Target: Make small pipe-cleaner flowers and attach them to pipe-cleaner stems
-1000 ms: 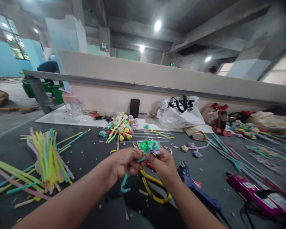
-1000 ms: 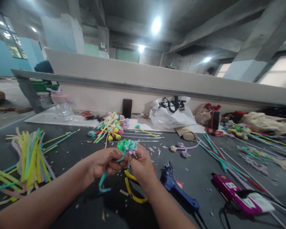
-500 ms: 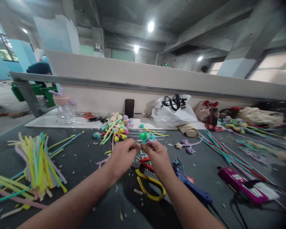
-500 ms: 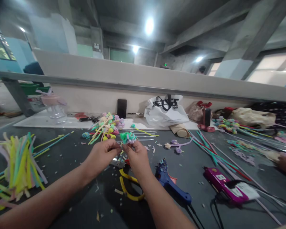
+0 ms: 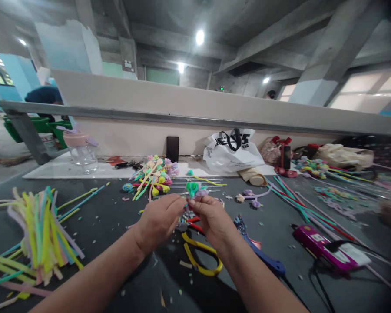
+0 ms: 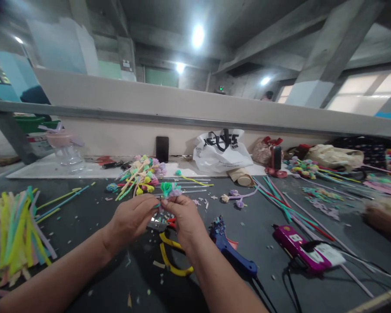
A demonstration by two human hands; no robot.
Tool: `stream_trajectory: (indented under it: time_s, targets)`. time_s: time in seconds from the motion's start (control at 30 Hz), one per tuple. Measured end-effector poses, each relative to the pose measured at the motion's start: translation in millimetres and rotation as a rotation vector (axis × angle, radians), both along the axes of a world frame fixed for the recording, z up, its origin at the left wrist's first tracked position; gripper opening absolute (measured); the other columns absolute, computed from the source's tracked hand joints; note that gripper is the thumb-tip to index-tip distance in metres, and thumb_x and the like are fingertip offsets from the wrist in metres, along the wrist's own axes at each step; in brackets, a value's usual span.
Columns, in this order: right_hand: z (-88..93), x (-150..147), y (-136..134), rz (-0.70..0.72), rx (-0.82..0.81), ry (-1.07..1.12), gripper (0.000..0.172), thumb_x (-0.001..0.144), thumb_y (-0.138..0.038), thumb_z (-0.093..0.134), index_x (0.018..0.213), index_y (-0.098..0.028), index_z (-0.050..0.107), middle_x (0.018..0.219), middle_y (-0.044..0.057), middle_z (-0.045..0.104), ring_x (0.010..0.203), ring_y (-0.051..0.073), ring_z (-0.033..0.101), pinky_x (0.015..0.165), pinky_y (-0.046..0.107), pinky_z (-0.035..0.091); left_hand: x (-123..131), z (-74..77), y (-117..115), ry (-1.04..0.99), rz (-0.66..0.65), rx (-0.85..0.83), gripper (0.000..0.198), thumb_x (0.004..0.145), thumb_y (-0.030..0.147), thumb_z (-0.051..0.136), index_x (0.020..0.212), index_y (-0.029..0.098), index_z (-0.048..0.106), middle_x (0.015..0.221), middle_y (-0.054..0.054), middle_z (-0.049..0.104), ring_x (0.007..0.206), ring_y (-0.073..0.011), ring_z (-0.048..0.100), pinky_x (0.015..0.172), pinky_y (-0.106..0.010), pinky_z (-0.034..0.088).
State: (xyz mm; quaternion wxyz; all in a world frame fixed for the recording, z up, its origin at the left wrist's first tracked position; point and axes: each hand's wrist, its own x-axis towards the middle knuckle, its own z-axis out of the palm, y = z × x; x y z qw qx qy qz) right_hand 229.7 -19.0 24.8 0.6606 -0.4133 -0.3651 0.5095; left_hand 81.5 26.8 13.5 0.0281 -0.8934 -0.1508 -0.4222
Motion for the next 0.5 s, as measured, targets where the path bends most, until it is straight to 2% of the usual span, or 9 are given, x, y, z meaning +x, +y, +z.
stream_trajectory:
  time_s: [0.17, 0.27, 0.33, 0.4, 0.5]
  targets:
    - [-4.0, -6.2, -2.0, 0.036, -0.013, 0.025, 0.017, 0.054, -0.024, 0.076, 0.057, -0.015, 0.063, 0.057, -0.001, 0.061, 0.055, 0.011, 0.051, 0.061, 0.025, 0.039, -7.5, 1.4, -3.7, 0.051, 0.011, 0.01, 0.022, 0.084, 0.012, 0.042, 0.096, 0.018, 0.06, 0.092, -0.01, 0.064, 0.087, -0.0185, 0.057, 0.08, -0.029, 0.044]
    - [-6.5, -11.3, -1.0, 0.009, 0.019, 0.023, 0.017, 0.054, -0.025, 0.076, 0.059, -0.016, 0.063, 0.057, 0.0, 0.06, 0.057, 0.013, 0.051, 0.063, 0.026, 0.04, -6.2, 1.4, -8.1, 0.01, -0.024, -0.056, 0.023, 0.083, 0.012, 0.043, 0.095, 0.018, 0.061, 0.093, -0.01, 0.064, 0.088, -0.0187, 0.057, 0.081, -0.028, 0.042]
    - [-7.6, -15.4, 0.2, -0.027, 0.053, 0.027, 0.017, 0.055, -0.026, 0.075, 0.062, -0.017, 0.063, 0.057, -0.001, 0.06, 0.058, 0.013, 0.051, 0.064, 0.027, 0.04, -1.7, 2.4, -11.3, -0.057, -0.002, -0.173, 0.02, 0.082, 0.013, 0.044, 0.088, 0.018, 0.062, 0.089, -0.009, 0.064, 0.085, -0.0185, 0.056, 0.081, -0.029, 0.041]
    - [-8.1, -18.8, 1.3, -0.067, 0.084, 0.031, 0.017, 0.056, -0.026, 0.075, 0.065, -0.019, 0.062, 0.058, -0.003, 0.06, 0.058, 0.013, 0.051, 0.065, 0.027, 0.04, 5.0, 4.9, -14.3, -0.161, 0.076, -0.353, 0.016, 0.082, 0.017, 0.046, 0.079, 0.019, 0.062, 0.08, -0.006, 0.062, 0.078, -0.0175, 0.055, 0.075, -0.028, 0.04]
    - [-9.4, -20.1, 2.0, -0.131, 0.129, -0.024, 0.015, 0.058, -0.024, 0.073, 0.066, -0.02, 0.061, 0.061, -0.004, 0.06, 0.061, 0.014, 0.05, 0.067, 0.027, 0.04, 15.0, 11.1, -17.2, -0.33, 0.135, -0.743, 0.013, 0.078, 0.026, 0.053, 0.068, 0.018, 0.058, 0.067, -0.001, 0.056, 0.064, -0.014, 0.049, 0.061, -0.024, 0.037]
